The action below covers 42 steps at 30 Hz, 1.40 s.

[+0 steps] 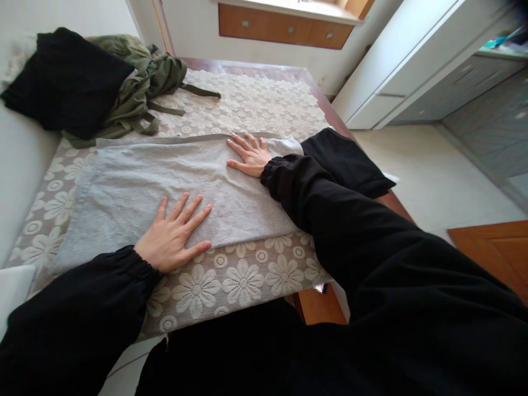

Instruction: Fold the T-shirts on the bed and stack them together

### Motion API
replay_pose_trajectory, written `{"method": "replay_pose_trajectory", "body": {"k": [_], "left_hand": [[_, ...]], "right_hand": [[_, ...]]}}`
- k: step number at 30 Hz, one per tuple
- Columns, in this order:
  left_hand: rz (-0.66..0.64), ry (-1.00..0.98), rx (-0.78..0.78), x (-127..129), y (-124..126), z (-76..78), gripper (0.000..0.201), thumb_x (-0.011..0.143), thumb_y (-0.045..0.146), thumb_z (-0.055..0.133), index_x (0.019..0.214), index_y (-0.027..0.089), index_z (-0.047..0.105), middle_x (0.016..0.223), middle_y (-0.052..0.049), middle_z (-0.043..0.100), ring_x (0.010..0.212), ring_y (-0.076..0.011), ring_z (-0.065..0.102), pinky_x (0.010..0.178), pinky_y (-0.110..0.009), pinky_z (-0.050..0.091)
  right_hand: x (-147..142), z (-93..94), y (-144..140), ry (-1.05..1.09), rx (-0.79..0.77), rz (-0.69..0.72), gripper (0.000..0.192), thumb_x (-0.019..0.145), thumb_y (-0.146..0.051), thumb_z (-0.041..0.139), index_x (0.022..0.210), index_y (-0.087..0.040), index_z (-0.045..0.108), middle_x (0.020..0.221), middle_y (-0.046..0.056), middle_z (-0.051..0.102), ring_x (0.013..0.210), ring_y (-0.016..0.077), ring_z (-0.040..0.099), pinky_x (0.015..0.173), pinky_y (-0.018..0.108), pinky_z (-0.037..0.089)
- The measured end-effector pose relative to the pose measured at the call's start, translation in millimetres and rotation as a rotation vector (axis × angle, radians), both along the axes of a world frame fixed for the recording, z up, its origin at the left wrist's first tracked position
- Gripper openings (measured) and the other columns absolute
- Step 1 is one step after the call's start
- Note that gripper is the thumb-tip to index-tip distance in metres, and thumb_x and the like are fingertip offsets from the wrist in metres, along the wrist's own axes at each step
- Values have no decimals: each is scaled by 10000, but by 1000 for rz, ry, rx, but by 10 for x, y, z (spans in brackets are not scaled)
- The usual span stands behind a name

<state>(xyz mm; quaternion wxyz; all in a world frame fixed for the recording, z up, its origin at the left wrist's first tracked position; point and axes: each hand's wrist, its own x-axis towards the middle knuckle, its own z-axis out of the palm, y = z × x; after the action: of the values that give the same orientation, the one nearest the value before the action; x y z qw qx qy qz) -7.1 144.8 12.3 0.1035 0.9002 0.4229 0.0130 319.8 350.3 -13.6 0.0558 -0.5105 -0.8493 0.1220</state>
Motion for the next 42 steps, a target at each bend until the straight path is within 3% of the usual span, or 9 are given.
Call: {"method": "replay_pose_trajectory", "body": {"k": [5,9,11,15,20,25,32,36,42], "left_hand": [[0,59,-128,91,250,332,799,995,759,506,1641,289,530,1760,-124,442,1626,-439,379,1310,-665,322],[89,99,-108,396,610,519,559,1046,624,446,1353,250,726,1348,-116,732,1287,-343,672,1152,-490,516],[140,78,-54,565,765,490,484,1050,548,458,1293,232,732,1281,-120,740,1250,-335,673,1122,-475,531],[191,-66,66,754,945,251,464,1026,459,518,1369,197,689,1495,-156,660,1444,-362,565,1232,-538,453],[235,-114,71,723,991,-1,709,1085,562,382,1690,196,425,1814,-132,345,1706,-388,210,1379,-679,120],[232,-26,68,689,981,-32,777,1102,623,272,1763,216,295,1861,-98,220,1725,-392,128,1382,-680,71],[163,-156,44,692,1006,-29,698,1101,580,364,1676,197,464,1818,-105,343,1709,-384,212,1384,-689,96],[107,-238,44,674,1031,-37,601,1095,509,414,1583,195,570,1773,-107,433,1681,-365,302,1387,-669,150],[82,-254,46,664,1037,-47,547,1110,478,395,1540,223,618,1744,-98,482,1679,-393,302,1367,-720,170]], "right_hand": [[1,-35,170,-23,-41,-48,955,1016,-845,436,1800,-348,212,1897,31,82,1697,542,43,1244,914,-6],[-87,2,42,-62,44,-56,829,1091,-717,392,1793,-295,261,1895,59,88,1712,508,-6,1249,892,-82],[-168,17,-102,-47,85,-19,743,1118,-625,376,1772,-274,332,1890,62,125,1721,479,-6,1268,864,-103],[-302,7,-366,-8,-41,2,761,1104,-604,434,1777,-268,321,1882,75,159,1717,489,65,1293,864,14],[-265,-41,-467,59,6,46,829,1076,-702,477,1769,-268,339,1873,98,200,1715,484,96,1315,830,42],[-198,-67,-477,88,31,93,931,1023,-781,538,1761,-244,357,1860,126,240,1707,493,125,1325,811,62],[-164,-126,-449,190,65,212,855,1017,-743,596,1716,-274,444,1810,131,369,1696,463,205,1326,785,113],[-162,-124,-422,241,99,271,765,1026,-699,621,1632,-238,542,1727,157,480,1632,418,349,1315,695,233],[-186,-42,-442,333,194,376,466,1067,-593,584,1248,-184,714,1290,149,697,1196,311,612,1097,488,450]]}}
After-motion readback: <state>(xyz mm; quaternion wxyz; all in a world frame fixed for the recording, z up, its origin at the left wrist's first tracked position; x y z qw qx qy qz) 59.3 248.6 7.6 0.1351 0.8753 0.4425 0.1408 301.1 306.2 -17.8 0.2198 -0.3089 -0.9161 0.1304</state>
